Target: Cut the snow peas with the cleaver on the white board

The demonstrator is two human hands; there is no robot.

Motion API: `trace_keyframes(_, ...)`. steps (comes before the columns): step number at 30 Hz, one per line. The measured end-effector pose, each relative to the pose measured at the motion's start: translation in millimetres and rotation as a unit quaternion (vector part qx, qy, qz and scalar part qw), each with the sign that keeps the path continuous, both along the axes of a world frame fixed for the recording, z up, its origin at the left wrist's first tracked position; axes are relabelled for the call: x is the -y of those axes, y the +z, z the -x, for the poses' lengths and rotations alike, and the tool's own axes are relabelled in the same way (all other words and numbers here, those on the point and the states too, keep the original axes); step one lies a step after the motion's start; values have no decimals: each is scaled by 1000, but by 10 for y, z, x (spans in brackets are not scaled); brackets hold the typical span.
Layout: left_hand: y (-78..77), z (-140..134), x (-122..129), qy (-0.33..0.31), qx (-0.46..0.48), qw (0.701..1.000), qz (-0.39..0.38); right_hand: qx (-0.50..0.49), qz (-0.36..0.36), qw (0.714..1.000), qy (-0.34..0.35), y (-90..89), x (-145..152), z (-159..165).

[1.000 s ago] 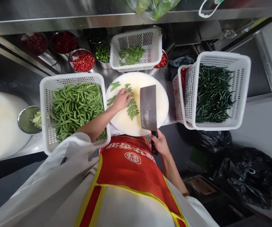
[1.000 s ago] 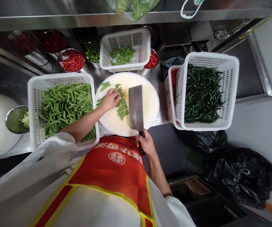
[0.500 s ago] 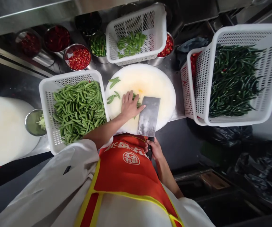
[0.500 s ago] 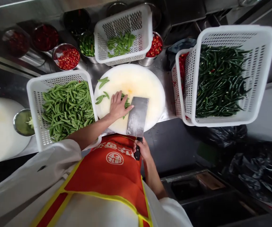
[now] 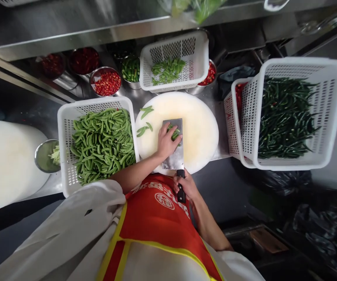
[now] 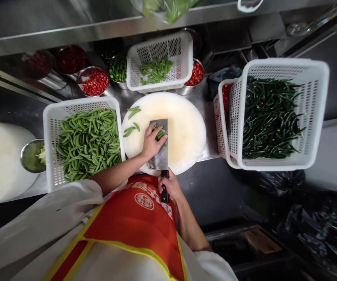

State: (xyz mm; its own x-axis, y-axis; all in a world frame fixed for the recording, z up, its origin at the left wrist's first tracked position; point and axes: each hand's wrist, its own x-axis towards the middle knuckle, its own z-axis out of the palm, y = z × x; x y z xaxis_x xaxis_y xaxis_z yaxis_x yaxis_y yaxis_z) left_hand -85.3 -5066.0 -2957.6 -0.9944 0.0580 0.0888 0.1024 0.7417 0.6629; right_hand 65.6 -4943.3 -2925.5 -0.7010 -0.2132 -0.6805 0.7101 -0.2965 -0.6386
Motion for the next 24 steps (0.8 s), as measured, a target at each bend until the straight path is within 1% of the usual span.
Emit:
trace_keyframes(1,71,137,-16,1,-8,1000,-4,-14,-4,1000,4,91,-33,122)
trace_keyframes(3,248,518,-33,-6,-30,999,-9,-49,-20,999,12,304,-79,458)
trace_keyframes(6,530,1286,-17,-28,-63,998,-15,-111,-40,993,13,654,-66,1167)
trace_keyframes(8,663,1827,1,-44,-73,996,-27,-144,-38,989,1,860,-20,1688)
trace_keyframes(10,713,2318,9,-53,-81,994,-43,-164,-32,986,-7,1009,16,2130)
trace_keyframes(11,702,2535,9,-54,-83,994,-51,-171,-28,985,-9,1055,19,2289)
trace_keyframes(12,668,2730,9,-52,-84,994,-57,-174,-25,984,-9,1082,5,2399)
trace_keyframes(14,547,3061,12,-43,-78,994,-66,-169,-23,985,-4,1084,-78,2476)
trace_keyframes(17,329,3406,33,-12,-45,997,-66,-161,-23,987,-4,1022,-304,2392)
trace_keyframes(19,245,3531,56,23,-21,998,-59,-166,-23,986,-12,985,-460,2355)
trace_keyframes(21,248,3567,93,58,-13,997,-54,-173,-24,984,-18,967,-587,2385)
trace_keyframes(23,333,3504,175,86,-14,995,-49,-177,-23,984,-19,962,-697,2442)
trace_keyframes(24,396,3429,242,95,-15,994,-44,-178,-21,984,-16,956,-754,2455)
